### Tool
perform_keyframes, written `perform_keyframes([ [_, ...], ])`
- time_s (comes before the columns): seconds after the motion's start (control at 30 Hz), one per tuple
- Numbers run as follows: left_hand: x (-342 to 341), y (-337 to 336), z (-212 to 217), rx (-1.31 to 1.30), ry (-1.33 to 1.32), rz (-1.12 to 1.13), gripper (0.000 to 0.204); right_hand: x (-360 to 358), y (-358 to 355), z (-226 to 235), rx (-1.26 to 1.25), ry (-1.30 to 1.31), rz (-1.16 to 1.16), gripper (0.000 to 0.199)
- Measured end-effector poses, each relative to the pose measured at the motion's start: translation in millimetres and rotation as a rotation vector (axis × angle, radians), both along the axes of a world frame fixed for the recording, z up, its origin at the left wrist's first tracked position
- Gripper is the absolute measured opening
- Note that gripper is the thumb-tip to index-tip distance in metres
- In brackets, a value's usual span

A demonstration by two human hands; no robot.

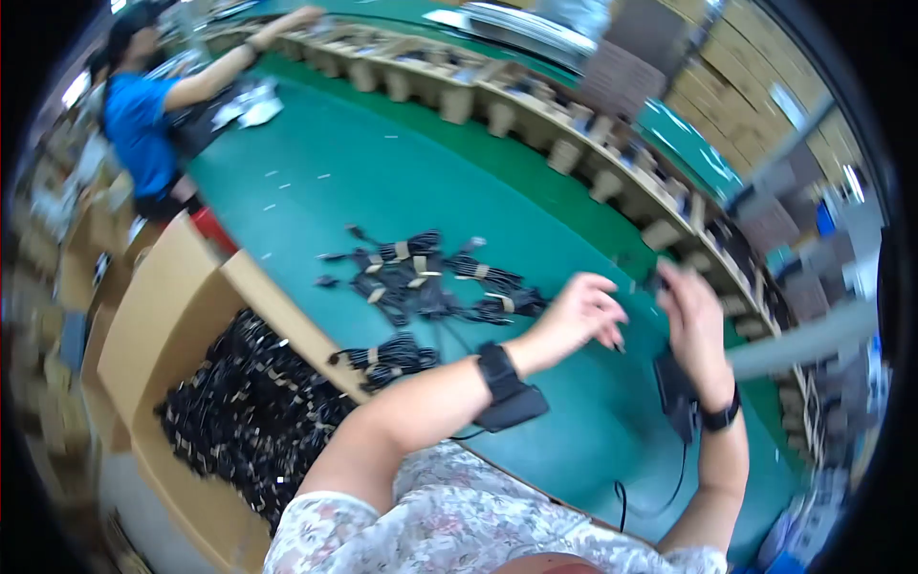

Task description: The person picks up a cable and a base, connects them, and places the assembly into a cardboard tray. They repeat this process several times, then retrieve more bases from a large box to continue.

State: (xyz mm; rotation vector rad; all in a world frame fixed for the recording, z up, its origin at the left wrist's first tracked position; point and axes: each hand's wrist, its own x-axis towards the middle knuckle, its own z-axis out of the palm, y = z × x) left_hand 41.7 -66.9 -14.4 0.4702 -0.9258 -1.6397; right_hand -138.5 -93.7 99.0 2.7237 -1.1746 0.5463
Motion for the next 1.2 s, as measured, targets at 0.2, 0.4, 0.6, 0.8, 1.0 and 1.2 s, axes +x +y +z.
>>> perform_keyframes([
  [0.2, -16.2, -2.0, -5.4, 0.046, -0.289, -0.032, 0.038, -97.7, -115.8, 27.2, -0.418, -0.012, -0.367, 0.029],
  [0.4, -19.6, -1.3, -16.3, 0.067, -0.399, -0.106, 0.036, -131.4, -176.7, 10.7, -0.401, 0.321, -0.555, 0.021],
  [0.6, -14.4, 1.4, -24.7, 0.022, -0.424, -0.109, 0.031, -118.9, -203.8, 18.5, -0.253, 0.554, -0.522, 0.015],
  [0.8, -22.4, 2.9, -33.4, -0.007, -0.451, -0.062, 0.022, -98.6, -223.0, 22.8, 0.057, 0.489, -0.631, 0.022],
  [1.0, -21.8, 3.3, -32.2, 0.000, -0.477, -0.043, 0.022, -129.0, -281.2, -41.5, -0.022, 0.243, -0.705, 0.030],
  [1.2, -26.0, 1.8, -24.2, 0.005, -0.485, -0.056, 0.021, -146.7, -261.1, -43.1, -0.083, 0.013, -0.858, 0.046],
])
